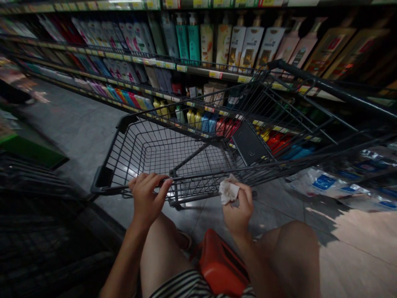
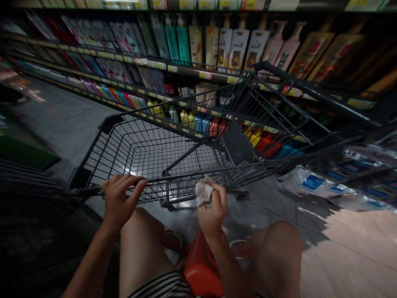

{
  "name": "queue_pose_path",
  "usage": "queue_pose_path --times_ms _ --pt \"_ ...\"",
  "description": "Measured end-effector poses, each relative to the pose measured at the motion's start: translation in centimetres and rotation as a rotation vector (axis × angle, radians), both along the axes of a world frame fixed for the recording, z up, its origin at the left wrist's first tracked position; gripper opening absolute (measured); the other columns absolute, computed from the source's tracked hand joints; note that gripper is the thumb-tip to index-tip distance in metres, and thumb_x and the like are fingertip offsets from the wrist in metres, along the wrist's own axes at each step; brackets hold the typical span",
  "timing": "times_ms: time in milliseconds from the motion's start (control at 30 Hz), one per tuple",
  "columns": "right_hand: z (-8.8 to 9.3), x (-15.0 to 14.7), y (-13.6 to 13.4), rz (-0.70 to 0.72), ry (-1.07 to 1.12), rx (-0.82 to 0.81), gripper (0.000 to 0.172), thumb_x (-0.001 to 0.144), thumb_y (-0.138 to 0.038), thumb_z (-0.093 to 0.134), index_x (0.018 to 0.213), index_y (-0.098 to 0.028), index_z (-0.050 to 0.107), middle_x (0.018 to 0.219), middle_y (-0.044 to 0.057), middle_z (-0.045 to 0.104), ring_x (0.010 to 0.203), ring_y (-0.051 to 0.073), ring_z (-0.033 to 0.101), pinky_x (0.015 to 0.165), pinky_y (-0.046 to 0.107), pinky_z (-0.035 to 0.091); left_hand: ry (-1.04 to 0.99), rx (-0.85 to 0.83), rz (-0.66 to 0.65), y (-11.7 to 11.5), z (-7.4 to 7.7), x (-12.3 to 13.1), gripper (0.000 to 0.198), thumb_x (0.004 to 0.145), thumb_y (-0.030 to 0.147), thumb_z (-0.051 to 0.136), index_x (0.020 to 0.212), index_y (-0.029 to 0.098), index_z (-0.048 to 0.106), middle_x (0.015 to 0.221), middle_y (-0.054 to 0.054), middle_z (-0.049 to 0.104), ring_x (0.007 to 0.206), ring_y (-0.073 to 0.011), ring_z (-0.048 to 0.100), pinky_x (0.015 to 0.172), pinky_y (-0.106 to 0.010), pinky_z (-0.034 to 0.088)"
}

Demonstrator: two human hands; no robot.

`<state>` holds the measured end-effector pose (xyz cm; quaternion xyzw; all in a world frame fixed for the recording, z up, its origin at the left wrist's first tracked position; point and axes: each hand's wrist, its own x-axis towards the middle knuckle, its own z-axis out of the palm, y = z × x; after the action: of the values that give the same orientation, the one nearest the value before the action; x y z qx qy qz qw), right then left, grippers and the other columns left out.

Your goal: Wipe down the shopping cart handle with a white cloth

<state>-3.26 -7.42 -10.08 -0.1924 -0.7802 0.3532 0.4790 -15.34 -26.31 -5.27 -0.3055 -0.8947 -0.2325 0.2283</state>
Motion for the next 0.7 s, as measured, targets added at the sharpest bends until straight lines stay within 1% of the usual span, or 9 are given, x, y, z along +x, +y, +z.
queue_pose_path --times_ms 100,167,233,400,533,567,633,700 --pt "1.2 -0.3 2.2 -0.107 0.035 0.016 0.008 0.08 -0.014 0.062 0.087 -0.019 0.063 0.088 0.005 0.06 0.085 0.018 0.063 0.073 0.031 0.052 -0.002 0.03 0.03 0.7 0.0 0.4 0.031 0.086 0.048 0.054 0.073 0.022 0.063 0.059 0.002 0.058 0.068 -0.019 0.051 0.076 -0.037 0.025" --pt "1.2 -0.5 3.3 -0.149 0.021 0.012 0.007 0.079 -0.014 0.063 0.086 -0.017 0.062 0.087 0.005 0.059 0.082 0.017 0.061 0.07 0.029 0.051 0.027 0.047 0.048 1.1 -0.2 0.6 0.033 0.084 0.051 0.056 0.07 0.022 0.062 0.053 0.003 0.052 0.064 -0.0182 0.049 0.075 -0.037 0.024" --pt "1.0 -0.5 4.1 -0.155 -0.017 0.003 0.007 0.079 -0.014 0.061 0.085 -0.017 0.062 0.086 0.005 0.057 0.08 0.016 0.059 0.067 0.027 0.05 0.059 0.064 0.058 1.4 -0.4 0.8 0.033 0.084 0.05 0.057 0.067 0.022 0.062 0.05 0.004 0.05 0.062 -0.0173 0.048 0.074 -0.037 0.024" --pt "0.2 0.5 4.3 -0.09 -0.069 0.002 0.007 0.079 -0.013 0.06 0.083 -0.017 0.063 0.084 0.003 0.055 0.078 0.014 0.057 0.068 0.026 0.048 0.066 0.092 0.049 1.5 -0.6 1.1 0.033 0.083 0.049 0.059 0.066 0.021 0.061 0.049 0.004 0.046 0.059 -0.0158 0.044 0.069 -0.034 0.027" --pt "-1.5 1.7 4.0 -0.052 -0.124 -0.04 0.008 0.079 -0.014 0.059 0.083 -0.018 0.064 0.085 0.003 0.058 0.08 0.016 0.059 0.072 0.028 0.049 0.043 0.061 0.048 1.3 -0.4 1.5 0.031 0.083 0.048 0.059 0.067 0.022 0.061 0.05 0.004 0.047 0.058 -0.0151 0.044 0.07 -0.035 0.028" --pt "-2.0 2.0 3.9 -0.061 -0.137 -0.071 0.008 0.078 -0.015 0.059 0.083 -0.018 0.064 0.085 0.003 0.059 0.08 0.016 0.059 0.073 0.029 0.049 0.027 0.064 0.034 1.2 -0.3 1.6 0.03 0.083 0.048 0.059 0.068 0.022 0.061 0.051 0.004 0.047 0.058 -0.015 0.043 0.068 -0.034 0.028" --pt "-2.6 2.6 3.8 -0.123 -0.148 -0.149 0.008 0.078 -0.017 0.061 0.084 -0.018 0.064 0.084 0.003 0.059 0.08 0.017 0.059 0.073 0.03 0.048 -0.005 0.064 0.011 1.2 -0.3 1.9 0.027 0.082 0.046 0.061 0.071 0.022 0.061 0.052 0.004 0.047 0.058 -0.0151 0.042 0.065 -0.033 0.029" --pt "-2.5 3.4 4.0 -0.196 -0.128 -0.244 0.006 0.078 -0.021 0.061 0.083 -0.018 0.064 0.081 0.003 0.058 0.076 0.017 0.059 0.07 0.03 0.048 -0.032 0.059 -0.004 1.3 -0.2 2.2 0.024 0.082 0.045 0.062 0.072 0.022 0.06 0.054 0.003 0.047 0.059 -0.0153 0.042 0.063 -0.032 0.03"
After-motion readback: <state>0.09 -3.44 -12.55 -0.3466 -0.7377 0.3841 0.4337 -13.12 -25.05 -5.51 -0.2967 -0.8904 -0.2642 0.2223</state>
